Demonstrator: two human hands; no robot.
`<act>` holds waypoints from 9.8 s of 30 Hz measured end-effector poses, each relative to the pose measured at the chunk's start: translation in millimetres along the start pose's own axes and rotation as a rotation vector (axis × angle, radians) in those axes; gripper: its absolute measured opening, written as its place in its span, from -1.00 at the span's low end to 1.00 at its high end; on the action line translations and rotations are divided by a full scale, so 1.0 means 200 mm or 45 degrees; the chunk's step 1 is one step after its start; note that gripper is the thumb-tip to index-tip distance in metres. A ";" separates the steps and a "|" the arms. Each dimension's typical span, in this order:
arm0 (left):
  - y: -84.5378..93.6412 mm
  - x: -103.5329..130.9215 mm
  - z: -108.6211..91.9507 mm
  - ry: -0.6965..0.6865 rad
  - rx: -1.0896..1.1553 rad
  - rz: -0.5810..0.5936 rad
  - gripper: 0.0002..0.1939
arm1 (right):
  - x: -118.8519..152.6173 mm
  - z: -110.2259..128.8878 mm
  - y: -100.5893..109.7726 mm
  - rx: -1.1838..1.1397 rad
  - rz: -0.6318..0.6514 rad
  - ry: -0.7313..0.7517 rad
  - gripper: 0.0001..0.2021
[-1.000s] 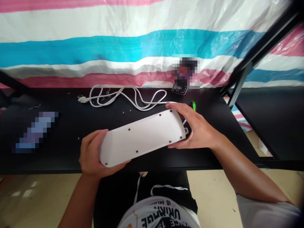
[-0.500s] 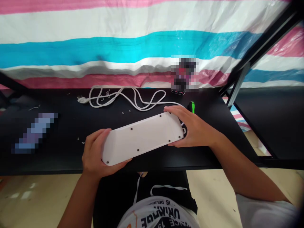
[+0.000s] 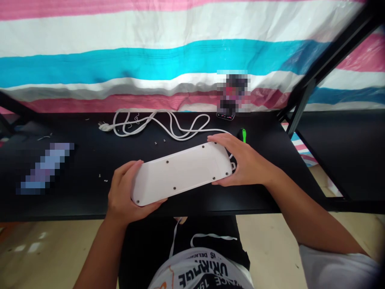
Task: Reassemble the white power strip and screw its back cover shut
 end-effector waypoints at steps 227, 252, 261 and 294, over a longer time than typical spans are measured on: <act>-0.15 0.06 0.10 0.363 0.530 0.482 -0.05 | -0.02 -0.21 -0.18 0.023 0.496 -0.285 0.09; -0.19 0.01 0.01 0.161 0.085 0.398 -0.08 | -0.06 -0.15 -0.24 0.173 0.419 -0.183 0.07; -0.16 -0.09 -0.10 0.100 -0.133 0.547 -0.09 | -0.07 -0.11 -0.28 0.284 0.290 -0.069 0.09; -0.34 -0.46 -0.38 -0.122 -0.142 0.939 0.03 | 0.15 -0.68 0.17 -0.331 -0.800 -1.086 -0.67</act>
Point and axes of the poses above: each hand's wrist, its own x-axis away from the middle knuckle, its own y-axis out of the back of the hand, z = x × y, the point moved 5 cm from there along -x, towards the middle knuckle, and after that the axes turned 13 degrees about z, right-handed, at the moved point
